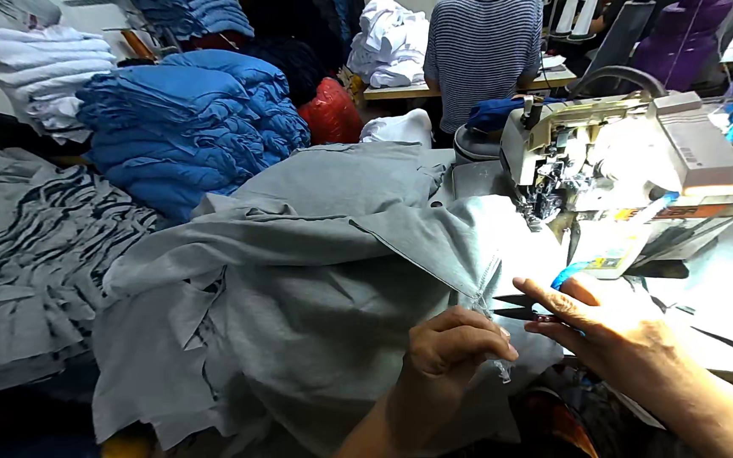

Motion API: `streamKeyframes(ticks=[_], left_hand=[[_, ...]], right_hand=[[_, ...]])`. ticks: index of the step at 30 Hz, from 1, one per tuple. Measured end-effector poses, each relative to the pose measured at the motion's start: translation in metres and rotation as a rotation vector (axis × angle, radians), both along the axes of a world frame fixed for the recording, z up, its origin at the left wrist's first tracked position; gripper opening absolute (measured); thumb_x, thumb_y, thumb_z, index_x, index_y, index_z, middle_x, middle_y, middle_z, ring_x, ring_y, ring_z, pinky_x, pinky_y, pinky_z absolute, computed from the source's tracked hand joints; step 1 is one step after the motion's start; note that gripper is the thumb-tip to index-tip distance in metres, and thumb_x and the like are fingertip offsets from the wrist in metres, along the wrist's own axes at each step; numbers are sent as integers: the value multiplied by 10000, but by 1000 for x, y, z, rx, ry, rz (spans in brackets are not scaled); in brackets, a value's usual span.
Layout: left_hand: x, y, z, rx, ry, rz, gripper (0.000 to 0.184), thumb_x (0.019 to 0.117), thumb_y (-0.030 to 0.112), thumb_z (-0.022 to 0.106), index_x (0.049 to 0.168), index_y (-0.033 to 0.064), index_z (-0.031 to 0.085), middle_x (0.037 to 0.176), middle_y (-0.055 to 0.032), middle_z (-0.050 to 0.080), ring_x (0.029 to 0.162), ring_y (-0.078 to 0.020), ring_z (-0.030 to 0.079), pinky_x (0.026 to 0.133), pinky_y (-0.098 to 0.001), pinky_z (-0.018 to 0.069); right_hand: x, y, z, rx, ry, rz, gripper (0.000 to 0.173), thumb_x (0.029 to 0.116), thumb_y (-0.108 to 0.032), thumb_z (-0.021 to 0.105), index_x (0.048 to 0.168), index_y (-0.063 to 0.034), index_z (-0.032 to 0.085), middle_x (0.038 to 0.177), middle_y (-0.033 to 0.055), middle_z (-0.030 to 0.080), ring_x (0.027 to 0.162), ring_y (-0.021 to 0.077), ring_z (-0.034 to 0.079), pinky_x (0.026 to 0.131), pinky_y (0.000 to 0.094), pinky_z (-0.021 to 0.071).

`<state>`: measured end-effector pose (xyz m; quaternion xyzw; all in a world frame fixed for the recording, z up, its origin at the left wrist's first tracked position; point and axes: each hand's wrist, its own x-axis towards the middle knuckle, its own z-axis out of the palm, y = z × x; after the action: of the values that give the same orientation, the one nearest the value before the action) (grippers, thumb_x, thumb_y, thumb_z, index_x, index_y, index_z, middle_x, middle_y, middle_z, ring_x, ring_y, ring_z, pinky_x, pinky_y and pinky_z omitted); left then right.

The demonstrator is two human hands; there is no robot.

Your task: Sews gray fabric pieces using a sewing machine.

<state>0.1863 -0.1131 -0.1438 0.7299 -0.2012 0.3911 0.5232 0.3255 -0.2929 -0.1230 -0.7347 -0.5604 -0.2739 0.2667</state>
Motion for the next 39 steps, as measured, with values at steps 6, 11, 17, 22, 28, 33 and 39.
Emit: streamKeyframes(ticks=[6, 11, 17, 22, 28, 33, 39], left_hand=[[3, -6, -3, 100, -24, 49, 157, 1033, 155, 572, 982, 65, 690, 1003, -15, 677, 1023, -31, 661, 939, -173, 539], [2, -9, -7, 142, -33, 83, 149, 1036, 136, 567, 979, 65, 685, 999, -25, 674, 1019, -43, 661, 937, -177, 539], [1, -20, -16, 258, -70, 41, 166, 1042, 113, 549, 940, 53, 665, 946, -68, 665, 974, -104, 663, 920, -191, 529], [-7, -34, -29, 234, 26, -86, 170, 1029, 119, 577, 923, 29, 674, 935, -82, 684, 969, -96, 673, 912, -175, 528], [-16, -57, -41, -32, 336, -150, 127, 977, 78, 641, 951, -13, 724, 945, -81, 719, 977, -48, 673, 912, -165, 526], [-12, -71, -34, -372, 573, -204, 182, 941, -16, 638, 1115, -16, 693, 969, 37, 731, 890, -7, 692, 834, -210, 588], [-3, -79, -33, -569, 648, -247, 363, 915, -39, 665, 1268, 19, 606, 904, 55, 744, 836, -45, 717, 822, -244, 607]], right_hand=[[1, 10, 4, 11, -31, 35, 324, 983, -388, 561, 1230, -294, 749, 739, -18, 523, 610, 81, 501, 524, 206, 379], [7, 15, 6, 30, -72, 124, 260, 995, -355, 563, 1136, -299, 775, 721, -40, 525, 626, 57, 502, 545, 183, 377], [5, 9, 0, 38, -30, 80, 304, 996, -362, 558, 1147, -207, 772, 733, -29, 566, 622, 60, 528, 538, 177, 410], [14, -30, -8, 92, -6, -121, 367, 971, -321, 594, 1248, -127, 739, 811, 51, 671, 661, 156, 617, 572, 294, 480], [28, -86, -44, -57, 170, -475, 409, 948, -92, 622, 1350, -31, 665, 992, 208, 690, 802, 387, 693, 648, 537, 553], [26, -93, -54, -72, 112, -600, 349, 952, -61, 656, 1297, -34, 698, 1160, 272, 679, 1039, 491, 653, 836, 652, 476], [-38, -81, -34, 129, 371, -94, 442, 971, -478, 603, 1195, -124, 746, 1201, 62, 711, 1120, 150, 666, 929, 326, 557]])
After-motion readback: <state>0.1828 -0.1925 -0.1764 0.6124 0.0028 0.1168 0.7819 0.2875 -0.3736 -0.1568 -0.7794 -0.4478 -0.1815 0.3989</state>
